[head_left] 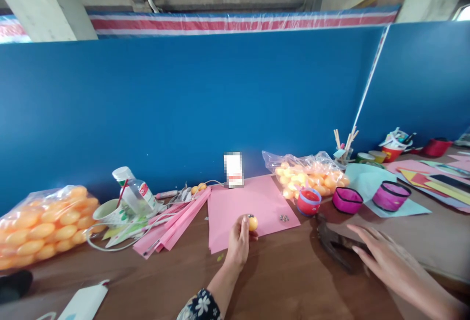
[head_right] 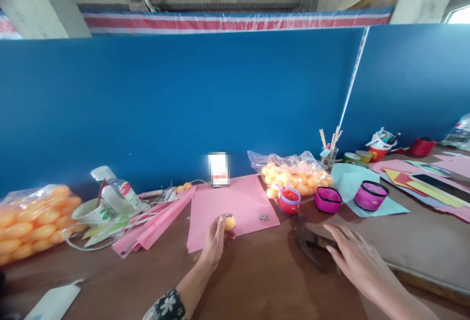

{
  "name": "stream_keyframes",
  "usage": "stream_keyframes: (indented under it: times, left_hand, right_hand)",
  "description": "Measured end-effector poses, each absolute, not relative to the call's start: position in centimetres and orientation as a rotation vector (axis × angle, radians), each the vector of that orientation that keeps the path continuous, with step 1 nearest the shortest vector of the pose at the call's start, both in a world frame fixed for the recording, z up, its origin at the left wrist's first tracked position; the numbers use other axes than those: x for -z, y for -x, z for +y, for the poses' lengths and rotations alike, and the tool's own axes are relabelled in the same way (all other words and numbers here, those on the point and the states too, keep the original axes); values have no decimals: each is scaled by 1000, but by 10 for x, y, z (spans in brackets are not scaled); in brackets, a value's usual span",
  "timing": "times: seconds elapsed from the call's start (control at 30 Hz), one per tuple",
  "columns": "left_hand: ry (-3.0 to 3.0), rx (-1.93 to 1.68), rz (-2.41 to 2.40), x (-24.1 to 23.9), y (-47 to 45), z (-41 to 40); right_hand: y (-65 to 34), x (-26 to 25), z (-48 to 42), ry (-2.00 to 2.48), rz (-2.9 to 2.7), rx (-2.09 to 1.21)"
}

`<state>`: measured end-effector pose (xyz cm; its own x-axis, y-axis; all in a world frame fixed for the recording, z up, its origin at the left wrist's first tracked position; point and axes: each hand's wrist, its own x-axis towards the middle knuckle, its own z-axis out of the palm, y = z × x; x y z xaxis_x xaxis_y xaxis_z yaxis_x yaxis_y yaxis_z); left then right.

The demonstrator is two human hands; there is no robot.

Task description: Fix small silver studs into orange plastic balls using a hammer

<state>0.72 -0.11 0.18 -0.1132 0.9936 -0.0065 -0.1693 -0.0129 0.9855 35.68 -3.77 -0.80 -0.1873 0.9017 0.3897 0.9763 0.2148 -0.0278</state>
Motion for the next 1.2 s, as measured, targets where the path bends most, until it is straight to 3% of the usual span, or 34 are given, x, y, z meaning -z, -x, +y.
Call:
stream_keyframes:
  times: [0.2, 0.43, 0.77, 0.87, 1.2]
  left_hand:
    - [-1041, -1345, 1140, -6, -7, -4]
    - [-1120, -1386, 1075, 2, -6, -1]
    - [-1242, -1397, 1150, 15, -5, 7]
    - [-1284, -1375, 1160, 14, -5, 6]
    - [-1351, -1356, 1113, 17, -4, 7]
  right_hand:
    - [-355, 19, -42, 1713, -2270, 167]
    - [-358, 26, -38, 1710, -2306, 261]
    - [-336, 3, -48, 1745, -2363, 178]
    - [-324, -7, -55, 1748, -2233, -56]
    - [-232, -94, -91, 1446, -1527, -1338]
